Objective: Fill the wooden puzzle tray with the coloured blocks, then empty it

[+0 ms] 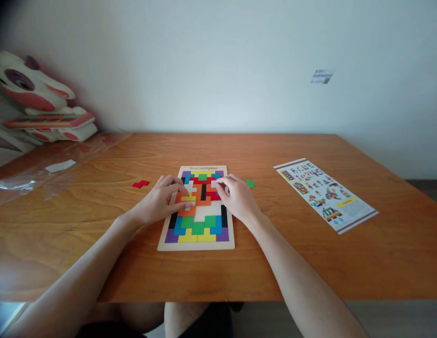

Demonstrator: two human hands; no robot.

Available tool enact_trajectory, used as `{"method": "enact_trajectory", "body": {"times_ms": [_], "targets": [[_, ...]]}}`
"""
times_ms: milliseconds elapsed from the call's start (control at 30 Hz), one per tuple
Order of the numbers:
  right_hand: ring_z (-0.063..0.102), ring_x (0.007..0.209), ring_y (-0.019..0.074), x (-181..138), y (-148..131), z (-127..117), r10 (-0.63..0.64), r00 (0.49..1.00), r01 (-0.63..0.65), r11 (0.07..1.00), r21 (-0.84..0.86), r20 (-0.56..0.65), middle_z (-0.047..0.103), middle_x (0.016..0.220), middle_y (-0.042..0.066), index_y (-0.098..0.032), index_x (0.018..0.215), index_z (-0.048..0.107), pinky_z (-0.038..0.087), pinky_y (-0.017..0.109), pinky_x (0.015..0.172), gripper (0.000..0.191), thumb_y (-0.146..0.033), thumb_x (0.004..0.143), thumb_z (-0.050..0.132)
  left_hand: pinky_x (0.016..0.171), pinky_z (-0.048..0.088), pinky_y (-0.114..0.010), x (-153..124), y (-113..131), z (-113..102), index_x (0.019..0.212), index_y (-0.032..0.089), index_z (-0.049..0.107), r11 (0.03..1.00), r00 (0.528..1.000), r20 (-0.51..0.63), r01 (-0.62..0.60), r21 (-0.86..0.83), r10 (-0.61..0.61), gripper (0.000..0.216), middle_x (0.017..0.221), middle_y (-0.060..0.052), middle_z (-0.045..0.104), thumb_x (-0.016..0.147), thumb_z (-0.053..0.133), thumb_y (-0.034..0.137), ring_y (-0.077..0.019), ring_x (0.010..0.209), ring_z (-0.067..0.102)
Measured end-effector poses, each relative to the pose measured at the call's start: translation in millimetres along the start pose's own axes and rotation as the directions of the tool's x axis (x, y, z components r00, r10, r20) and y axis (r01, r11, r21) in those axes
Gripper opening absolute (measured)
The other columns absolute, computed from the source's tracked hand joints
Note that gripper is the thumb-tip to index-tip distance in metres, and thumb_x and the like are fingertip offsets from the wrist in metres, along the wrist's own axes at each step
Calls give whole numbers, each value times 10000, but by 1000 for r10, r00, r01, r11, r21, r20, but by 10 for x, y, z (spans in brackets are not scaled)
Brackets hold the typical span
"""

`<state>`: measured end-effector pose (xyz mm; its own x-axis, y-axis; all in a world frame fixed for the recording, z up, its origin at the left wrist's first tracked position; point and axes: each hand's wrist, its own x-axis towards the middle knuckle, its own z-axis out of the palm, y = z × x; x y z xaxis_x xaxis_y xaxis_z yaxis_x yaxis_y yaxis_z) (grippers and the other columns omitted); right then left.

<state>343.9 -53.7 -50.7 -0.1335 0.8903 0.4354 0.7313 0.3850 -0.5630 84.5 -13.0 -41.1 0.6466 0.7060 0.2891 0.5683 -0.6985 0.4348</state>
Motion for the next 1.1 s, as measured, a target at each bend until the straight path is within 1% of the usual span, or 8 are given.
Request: {"method": "enact_trajectory", "body": {"times_ms": [200, 433, 600, 700, 800, 867, 1000, 1100], "targets": [[591, 693, 153, -18, 88, 42, 21, 997, -20, 1000, -14, 72, 673, 881, 50, -204, 925, 702, 463, 304, 656, 157, -239, 937, 550, 1027, 375, -545, -43, 33, 74, 1213, 276, 637, 995, 994, 113, -5, 97, -6, 454, 1371, -117, 448, 853, 655, 551, -337, 1212, 421], [610, 729, 164, -3, 85, 7, -17, 997, 19, 999, -31, 73, 681, 892, 48, -217, 926, 707, 477, 314, 692, 156, -235, 933, 552, 1042, 363, -568, -63, -42, 36, 1263, 321, 613, 995, 989, 143, 22, 96, -36, 450, 1390, -100, 438, 860, 651, 518, -346, 1242, 403], [639, 762, 190, 43, 234, -117, 42, 999, -44, 996, -84, -22, 691, 876, 59, -201, 914, 705, 497, 330, 711, 164, -249, 926, 549, 1023, 383, -557, -44, 27, 35, 1268, 288, 612, 992, 994, 110, -1, 122, -13, 449, 1382, -115, 476, 888, 607, 527, -340, 1227, 433], [653, 783, 204, 61, 373, -192, 74, 995, -82, 989, -122, -69, 699, 879, 73, -196, 912, 709, 505, 341, 736, 175, -273, 925, 553, 1011, 407, -514, -20, -7, -34, 1215, 245, 641, 983, 1000, 2, 6, 186, -6, 372, 1319, -112, 552, 953, 511, 475, -305, 1175, 493], [660, 800, 213, 64, 511, -256, 122, 990, -134, 976, -169, -77, 703, 893, 85, -192, 919, 716, 510, 349, 763, 180, -283, 921, 560, 1003, 430, -465, -40, -189, -189, 1162, 211, 664, 945, 982, -178, 115, 306, -62, 351, 1202, -109, 632, 989, 428, 405, -272, 1093, 564], [660, 819, 221, 59, 584, -295, 156, 986, -164, 963, -212, -55, 705, 904, 88, -197, 921, 720, 510, 358, 780, 189, -297, 921, 561, 978, 450, -462, -97, -365, -311, 1115, 204, 684, 883, 951, -266, 255, 394, -156, 352, 1145, -112, 655, 966, 456, 426, -294, 1086, 580], [656, 831, 229, 47, 657, -361, 243, 970, -229, 938, -260, 24, 716, 918, 94, -195, 930, 733, 518, 367, 795, 211, -355, 904, 598, 887, 491, -444, -251, -650, -486, 984, 191, 694, 706, 872, -256, 488, 513, -417, 429, 1051, -125, 672, 923, 487, 562, -324, 1023, 621], [661, 851, 230, 39, 674, -395, 283, 957, -260, 934, -245, 67, 727, 949, 99, -192, 938, 741, 525, 368, 808, 247, -406, 885, 631, 761, 513, -388, -306, -716, -513, 855, 201, 655, 678, 817, -197, 563, 473, -542, 494, 922, -92, 680, 903, 460, 652, -282, 859, 654]]}}
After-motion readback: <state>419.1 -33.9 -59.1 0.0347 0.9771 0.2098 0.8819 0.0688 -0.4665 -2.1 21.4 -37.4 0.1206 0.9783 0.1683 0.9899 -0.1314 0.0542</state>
